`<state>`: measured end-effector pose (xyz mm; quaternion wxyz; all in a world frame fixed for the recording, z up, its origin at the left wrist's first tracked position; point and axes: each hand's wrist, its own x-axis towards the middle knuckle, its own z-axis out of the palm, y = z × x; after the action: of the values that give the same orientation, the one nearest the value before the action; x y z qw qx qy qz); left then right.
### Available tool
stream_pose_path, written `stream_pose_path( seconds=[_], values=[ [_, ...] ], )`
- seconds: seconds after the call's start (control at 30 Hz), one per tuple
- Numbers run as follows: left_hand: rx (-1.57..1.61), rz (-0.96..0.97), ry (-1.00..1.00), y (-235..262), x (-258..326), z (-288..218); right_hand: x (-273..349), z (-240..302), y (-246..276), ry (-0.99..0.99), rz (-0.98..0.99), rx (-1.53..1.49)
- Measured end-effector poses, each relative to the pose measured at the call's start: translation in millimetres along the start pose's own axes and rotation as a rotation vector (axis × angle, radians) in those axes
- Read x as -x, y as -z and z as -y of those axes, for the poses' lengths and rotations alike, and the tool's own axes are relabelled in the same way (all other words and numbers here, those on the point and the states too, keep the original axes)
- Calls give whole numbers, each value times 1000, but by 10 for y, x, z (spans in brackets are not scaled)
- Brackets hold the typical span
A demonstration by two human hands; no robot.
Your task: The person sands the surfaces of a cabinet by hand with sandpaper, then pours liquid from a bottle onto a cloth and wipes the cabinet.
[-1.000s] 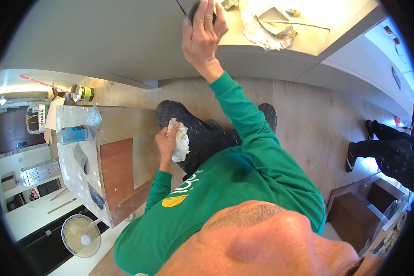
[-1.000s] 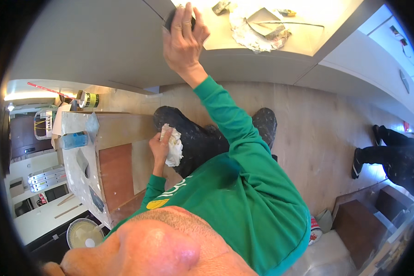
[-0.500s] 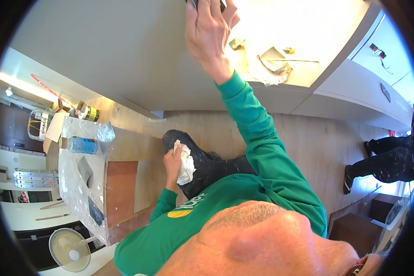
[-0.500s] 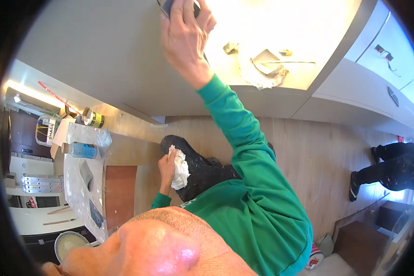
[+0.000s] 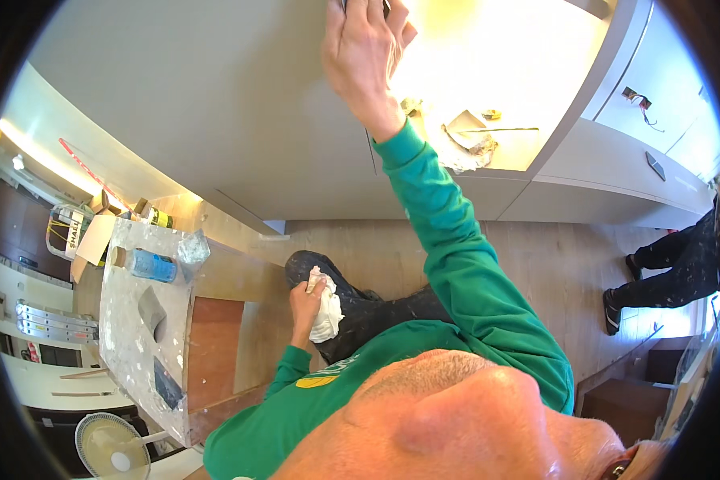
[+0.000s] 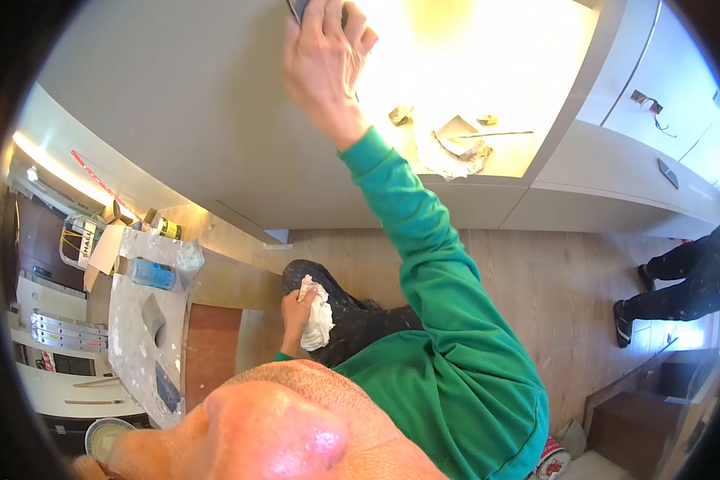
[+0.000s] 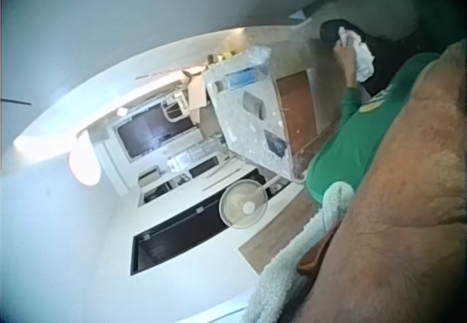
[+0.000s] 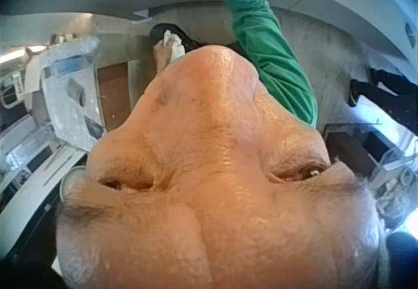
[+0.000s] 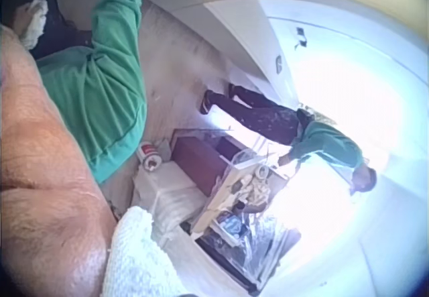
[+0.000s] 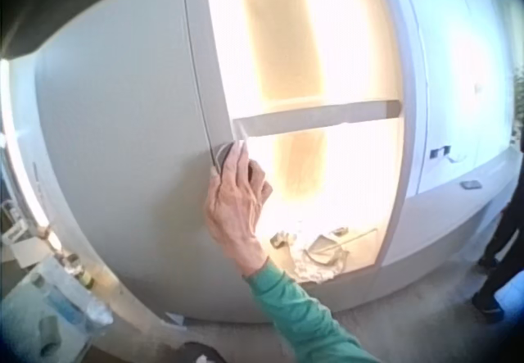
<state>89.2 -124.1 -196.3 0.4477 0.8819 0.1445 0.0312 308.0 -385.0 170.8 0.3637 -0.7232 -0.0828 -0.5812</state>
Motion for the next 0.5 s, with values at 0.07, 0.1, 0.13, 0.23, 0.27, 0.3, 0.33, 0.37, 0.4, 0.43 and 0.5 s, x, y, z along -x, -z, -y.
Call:
stream_pose_path(
  seconds=[0.07,0.1,0.13,0.23,0.27,0.3,0.33,0.37,0.4,0.43,0.5],
  values=[
    [-4,-1,-3,6,32,-114,452,-206,-106,-77,-58,124],
    [-3,12,-1,9,34,-152,699,-335,-167,-113,-87,188],
    [-3,23,5,21,56,-180,822,-350,-102,-73,-51,201],
    [-45,42,5,31,14,-192,766,-325,-152,-79,-51,197],
    [-68,47,4,44,-10,-191,543,-187,-115,-55,-73,139],
    [-48,33,-40,35,-68,-200,318,-64,-55,-55,-49,160],
    [-27,13,-84,19,-150,-214,106,53,-10,-53,-24,175],
    [-9,-3,-126,36,-206,-344,17,99,13,-55,1,193],
    [-12,22,-111,68,-255,-477,55,69,13,-74,18,176],
    [110,26,-104,87,-372,-452,227,11,-26,-96,0,179],
    [364,48,-104,91,-689,-362,879,-251,-101,-130,-44,201]
  ],
)
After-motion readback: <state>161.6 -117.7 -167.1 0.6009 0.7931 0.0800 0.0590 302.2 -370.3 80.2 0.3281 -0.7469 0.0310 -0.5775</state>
